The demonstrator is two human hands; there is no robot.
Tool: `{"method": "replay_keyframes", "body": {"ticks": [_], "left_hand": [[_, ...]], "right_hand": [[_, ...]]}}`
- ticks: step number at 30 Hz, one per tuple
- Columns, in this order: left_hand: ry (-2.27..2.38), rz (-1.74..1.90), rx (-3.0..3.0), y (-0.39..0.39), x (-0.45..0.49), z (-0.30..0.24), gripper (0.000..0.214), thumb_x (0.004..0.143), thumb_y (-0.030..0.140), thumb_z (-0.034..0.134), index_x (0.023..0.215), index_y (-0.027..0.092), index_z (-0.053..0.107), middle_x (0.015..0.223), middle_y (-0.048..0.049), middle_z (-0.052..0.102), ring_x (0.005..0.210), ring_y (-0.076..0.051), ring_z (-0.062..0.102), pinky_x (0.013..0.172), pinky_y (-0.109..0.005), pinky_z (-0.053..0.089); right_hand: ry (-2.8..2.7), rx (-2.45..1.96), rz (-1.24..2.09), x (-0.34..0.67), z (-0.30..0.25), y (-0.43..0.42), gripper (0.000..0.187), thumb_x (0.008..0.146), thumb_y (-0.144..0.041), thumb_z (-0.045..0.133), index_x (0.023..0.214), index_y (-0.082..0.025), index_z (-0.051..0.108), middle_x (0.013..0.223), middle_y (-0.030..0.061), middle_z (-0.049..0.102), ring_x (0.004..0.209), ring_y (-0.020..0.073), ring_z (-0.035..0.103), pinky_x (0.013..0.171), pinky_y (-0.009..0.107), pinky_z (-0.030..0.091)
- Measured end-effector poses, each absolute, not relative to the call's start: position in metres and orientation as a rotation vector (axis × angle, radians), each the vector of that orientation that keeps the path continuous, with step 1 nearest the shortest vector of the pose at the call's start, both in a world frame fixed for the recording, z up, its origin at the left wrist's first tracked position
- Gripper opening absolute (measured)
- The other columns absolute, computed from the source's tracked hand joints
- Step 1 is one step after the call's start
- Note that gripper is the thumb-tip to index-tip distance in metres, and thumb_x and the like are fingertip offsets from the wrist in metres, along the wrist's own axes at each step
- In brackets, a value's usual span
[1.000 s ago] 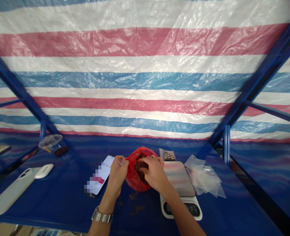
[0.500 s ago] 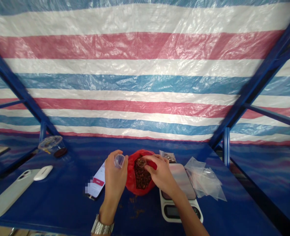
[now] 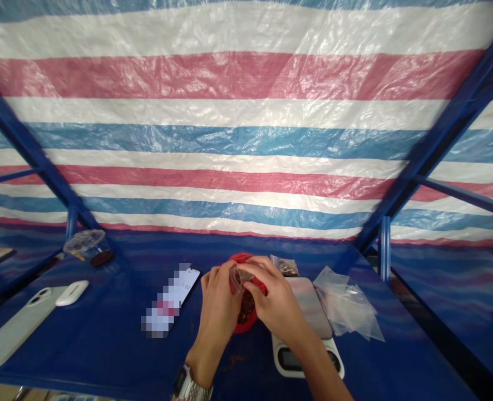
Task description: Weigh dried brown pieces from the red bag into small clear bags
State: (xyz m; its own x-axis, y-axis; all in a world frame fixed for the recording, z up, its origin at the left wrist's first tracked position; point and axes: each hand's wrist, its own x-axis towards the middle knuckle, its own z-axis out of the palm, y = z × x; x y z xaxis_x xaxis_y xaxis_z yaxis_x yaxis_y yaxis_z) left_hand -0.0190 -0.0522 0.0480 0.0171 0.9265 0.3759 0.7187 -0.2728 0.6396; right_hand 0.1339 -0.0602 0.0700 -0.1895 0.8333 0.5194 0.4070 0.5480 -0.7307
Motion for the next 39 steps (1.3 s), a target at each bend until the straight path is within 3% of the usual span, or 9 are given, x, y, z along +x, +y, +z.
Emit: {"method": "replay_keyframes", "body": {"ticks": [6,24,29,33,39], "left_hand": [[1.635,1.114,1.946,-0.053,-0.015,0.038,0.046,0.088,0.015,0.060,0.133,0.026,0.059,0.131,-0.0082,0.069,0.123,-0.028,0.060,0.111,-0.049,0.040],[1.603,1.174,1.835,-0.056,-0.014,0.053,0.028,0.093,0.030,0.063,0.121,0.028,0.067,0.118,-0.0061,0.074,0.107,-0.026,0.066,0.107,-0.048,0.041],[1.605,1.362,1.583,-0.057,-0.019,0.067,0.033,0.093,0.045,0.063,0.119,0.023,0.066,0.104,-0.0073,0.075,0.095,-0.024,0.069,0.091,-0.039,0.052],[1.689,1.438,1.359,-0.056,-0.033,0.074,0.042,0.093,0.054,0.060,0.117,0.021,0.062,0.096,-0.0064,0.074,0.083,-0.023,0.069,0.074,-0.033,0.054],[1.558,0.751,1.516,-0.073,-0.053,0.075,0.045,0.089,0.064,0.055,0.085,0.019,0.060,0.070,-0.0005,0.063,0.065,-0.019,0.060,0.062,-0.030,0.045]], "right_hand": [[-1.849,-1.012,0.406,0.137,0.066,-0.060,0.048,0.096,-0.006,0.044,0.126,-0.031,0.072,0.132,0.0065,0.066,0.125,0.0211,0.062,0.109,0.039,0.053],[-1.789,-1.015,0.279,0.135,0.066,-0.063,0.047,0.100,-0.010,0.046,0.131,-0.034,0.071,0.136,0.0059,0.067,0.127,0.0220,0.063,0.109,0.041,0.053],[-1.631,-1.161,0.238,0.138,0.064,-0.058,0.040,0.103,-0.017,0.047,0.131,-0.032,0.070,0.138,0.0074,0.064,0.125,0.0214,0.063,0.109,0.039,0.052],[-1.881,-1.249,0.378,0.142,0.055,-0.054,0.041,0.099,-0.011,0.046,0.126,-0.026,0.073,0.131,0.0082,0.068,0.121,0.0226,0.064,0.109,0.040,0.051],[-2.132,-1.403,0.424,0.138,0.040,-0.054,0.050,0.086,-0.001,0.052,0.124,-0.024,0.076,0.131,0.0071,0.069,0.124,0.0245,0.059,0.115,0.041,0.041]]}}
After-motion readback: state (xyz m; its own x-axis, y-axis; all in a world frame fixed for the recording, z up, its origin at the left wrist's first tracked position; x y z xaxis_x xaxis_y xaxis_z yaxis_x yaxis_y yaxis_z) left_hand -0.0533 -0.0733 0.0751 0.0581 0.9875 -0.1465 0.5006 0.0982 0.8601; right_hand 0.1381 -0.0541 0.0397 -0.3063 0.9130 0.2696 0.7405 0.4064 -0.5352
